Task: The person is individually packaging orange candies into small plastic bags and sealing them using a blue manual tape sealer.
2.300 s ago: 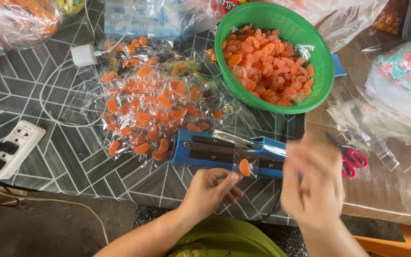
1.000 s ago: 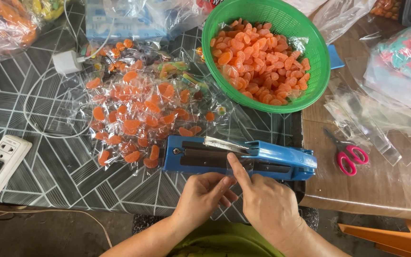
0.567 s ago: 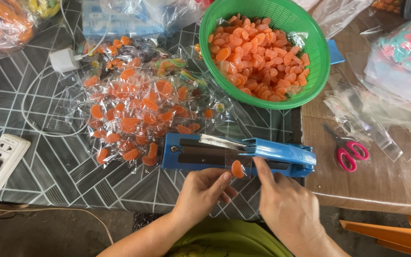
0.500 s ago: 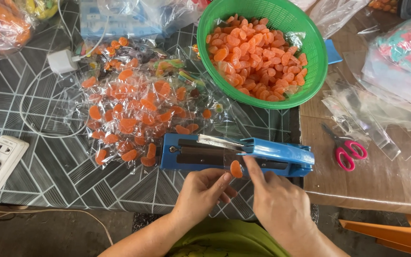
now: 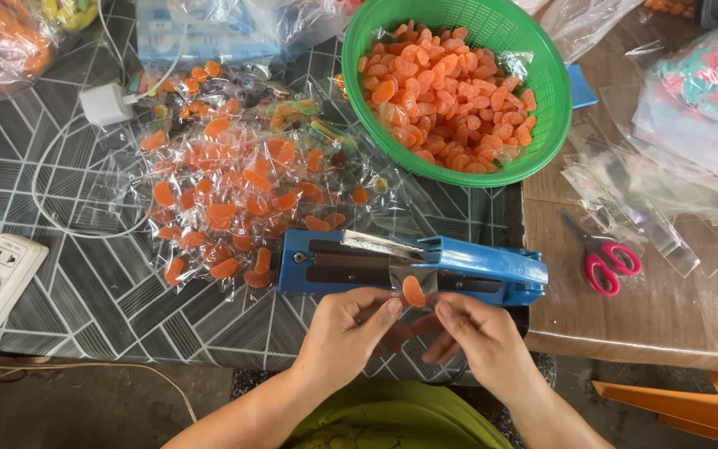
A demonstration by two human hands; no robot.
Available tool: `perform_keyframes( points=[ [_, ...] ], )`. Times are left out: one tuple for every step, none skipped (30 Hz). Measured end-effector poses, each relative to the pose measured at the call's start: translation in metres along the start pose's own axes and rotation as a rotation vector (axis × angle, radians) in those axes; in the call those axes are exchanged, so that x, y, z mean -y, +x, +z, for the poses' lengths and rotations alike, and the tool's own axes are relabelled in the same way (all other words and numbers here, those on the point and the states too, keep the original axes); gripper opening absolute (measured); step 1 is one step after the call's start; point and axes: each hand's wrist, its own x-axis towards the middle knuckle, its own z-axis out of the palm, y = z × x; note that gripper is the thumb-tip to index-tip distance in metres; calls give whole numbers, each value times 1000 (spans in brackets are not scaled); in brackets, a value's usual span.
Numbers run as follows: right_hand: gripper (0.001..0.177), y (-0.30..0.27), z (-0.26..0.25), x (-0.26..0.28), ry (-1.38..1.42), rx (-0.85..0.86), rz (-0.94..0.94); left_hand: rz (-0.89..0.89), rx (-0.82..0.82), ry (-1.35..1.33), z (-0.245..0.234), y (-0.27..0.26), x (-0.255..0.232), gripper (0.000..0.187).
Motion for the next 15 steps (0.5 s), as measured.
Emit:
perform_keyframes(
  points=[
    [44, 6, 2, -5, 156, 44, -2, 23, -21, 0, 0, 0, 1, 34],
    [44, 8, 6, -1, 156, 46, -2, 22, -23, 0, 0, 1, 0, 34],
    [47, 10, 10, 3, 230, 3, 28, 23, -34, 6, 1, 3, -1, 35],
    [50, 13, 13, 8, 304, -41, 58, 24, -46, 13, 1, 5, -2, 36],
    [50, 13, 14, 10, 306, -41, 57, 25, -45, 15, 1, 7, 2, 36],
    [45, 13, 15, 13, 336, -50, 68, 50, -56, 99, 1, 9, 6, 29],
    [40, 13, 16, 15, 365, -55, 78, 75, -70, 182, 1, 10, 10, 29],
    [40, 15, 16, 14, 364, -52, 77, 75, -73, 183, 2, 10, 6, 29],
    [41, 15, 16, 11, 383, -52, 71, 108, -77, 229, 3, 9, 3, 30],
    [42, 16, 16, 9, 401, -51, 64, 142, -80, 274, 4, 9, 0, 30],
    [42, 17, 17, 8, 402, -52, 66, 140, -78, 274, 7, 11, 4, 30],
    [41, 18, 17, 8, 427, -69, 48, 411, -172, 469, 9, 13, 9, 29],
    [42, 19, 17, 7, 451, -85, 28, 683, -264, 662, 11, 15, 13, 31],
    [42, 20, 16, 3, 451, -85, 29, 682, -264, 662, 12, 14, 11, 31],
    [41, 22, 15, -2, 485, -72, 14, 733, -280, 704, 13, 13, 9, 32]
  ],
)
